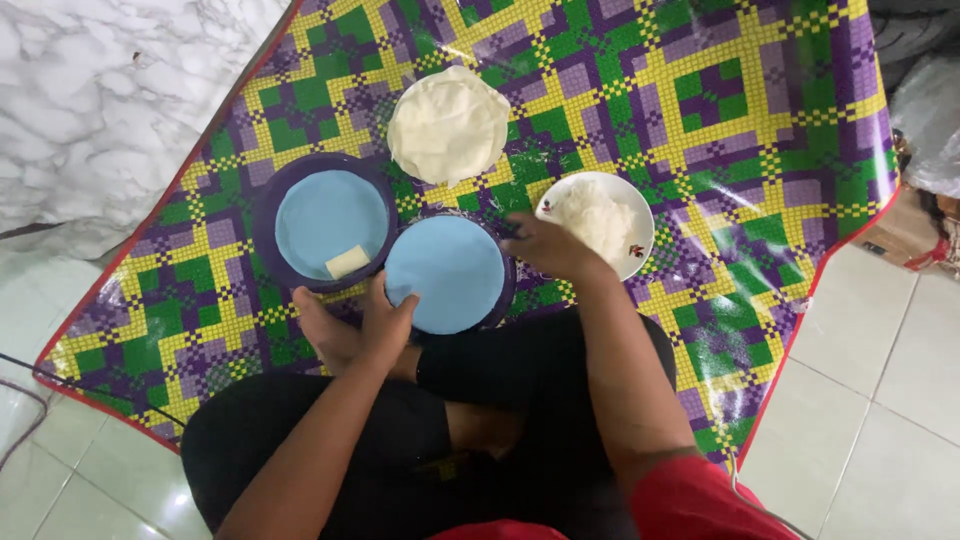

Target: Folding thin pastry sheets with filling into rectangular packets

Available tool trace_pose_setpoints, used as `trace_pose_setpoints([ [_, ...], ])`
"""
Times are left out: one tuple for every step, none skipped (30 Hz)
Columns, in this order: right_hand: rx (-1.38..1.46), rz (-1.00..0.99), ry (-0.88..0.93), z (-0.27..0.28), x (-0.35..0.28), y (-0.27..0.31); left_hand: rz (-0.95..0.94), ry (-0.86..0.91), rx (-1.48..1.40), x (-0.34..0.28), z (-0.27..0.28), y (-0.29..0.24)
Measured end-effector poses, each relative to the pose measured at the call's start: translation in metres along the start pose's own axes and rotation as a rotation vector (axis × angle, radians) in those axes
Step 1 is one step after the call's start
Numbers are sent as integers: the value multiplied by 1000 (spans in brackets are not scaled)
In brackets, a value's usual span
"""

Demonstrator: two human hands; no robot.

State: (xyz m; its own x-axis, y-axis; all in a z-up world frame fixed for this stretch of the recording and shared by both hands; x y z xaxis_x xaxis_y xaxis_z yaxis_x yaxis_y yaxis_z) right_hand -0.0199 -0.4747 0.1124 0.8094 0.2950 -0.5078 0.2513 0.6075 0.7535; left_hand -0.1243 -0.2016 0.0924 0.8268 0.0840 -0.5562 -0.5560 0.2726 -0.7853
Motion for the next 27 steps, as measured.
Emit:
trace_pose_setpoints([
  [-2,-1,2,-5,8,-2,2,-1,-2,4,1,3],
  [-54,18,107,-11,15,-5,2,9,-45,7,2,6],
  [-107,37,210,-16,23,-6,1,18,-88,11,3,8],
  [-108,38,210,-18,21,0,0,17,-90,12,3,8],
  [-122,38,255,-20,19,6,-3,31,-95,13,2,7],
  [-135,38,299,-22,16,12,-6,45,-101,14,2,7],
  [-136,38,298,-20,23,4,-7,45,-101,13,2,5],
  [-187,27,276,-19,29,-4,-28,58,-107,12,1,2],
  [-238,15,253,-17,35,-12,-49,71,-112,11,1,0],
  [-239,15,251,-11,30,-9,-51,72,-113,13,5,-2],
  [-271,3,115,-3,25,-6,-40,49,-8,14,10,-3],
  [-302,-8,-21,4,19,-3,-28,26,96,15,16,-5],
  [-303,-5,-24,3,34,-22,-32,24,96,14,17,-8],
  [-314,-9,-80,2,49,-41,-36,-10,82,13,18,-11],
  [-323,-15,-137,2,62,-60,-39,-41,68,12,19,-14],
  [-322,-15,-142,-1,63,-65,-43,-39,70,18,23,-7],
  [-350,-63,-99,-3,65,-70,-22,-31,87,25,25,0],
  [-377,-112,-56,-5,66,-75,-1,-23,104,33,27,7],
  [-378,-112,-61,-8,72,-82,-6,-21,104,31,27,6],
  [-437,-130,-69,-11,78,-89,7,-48,125,29,27,5],
  [-499,-146,-75,-13,85,-96,19,-78,143,26,27,5],
  [-501,-144,-79,-12,78,-85,15,-79,142,26,26,3],
  [-552,-182,-85,-12,69,-75,7,-104,129,24,26,3],
  [-604,-221,-91,-12,61,-64,-1,-130,116,23,26,2],
  [-606,-220,-95,-14,59,-62,-5,-130,114,22,26,1],
  [-674,-266,-94,-15,57,-60,-16,-167,96,22,26,1],
  [-742,-313,-96,-16,54,-58,-28,-204,77,21,26,0],
])
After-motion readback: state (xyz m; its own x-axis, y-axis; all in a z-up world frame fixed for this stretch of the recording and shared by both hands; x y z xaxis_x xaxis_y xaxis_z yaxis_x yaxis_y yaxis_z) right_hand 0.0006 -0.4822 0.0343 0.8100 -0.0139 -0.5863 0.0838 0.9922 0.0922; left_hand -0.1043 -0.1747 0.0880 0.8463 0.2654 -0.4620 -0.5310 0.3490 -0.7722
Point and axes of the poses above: each hand's wrist, its own x-axis towards the middle knuckle, its own z-axis out of the back of the hand, y = z × x, the point moved 1 cm from there along x, towards the middle knuckle, and after that the axes turned 5 degrees about y, right-handed, at the moved point
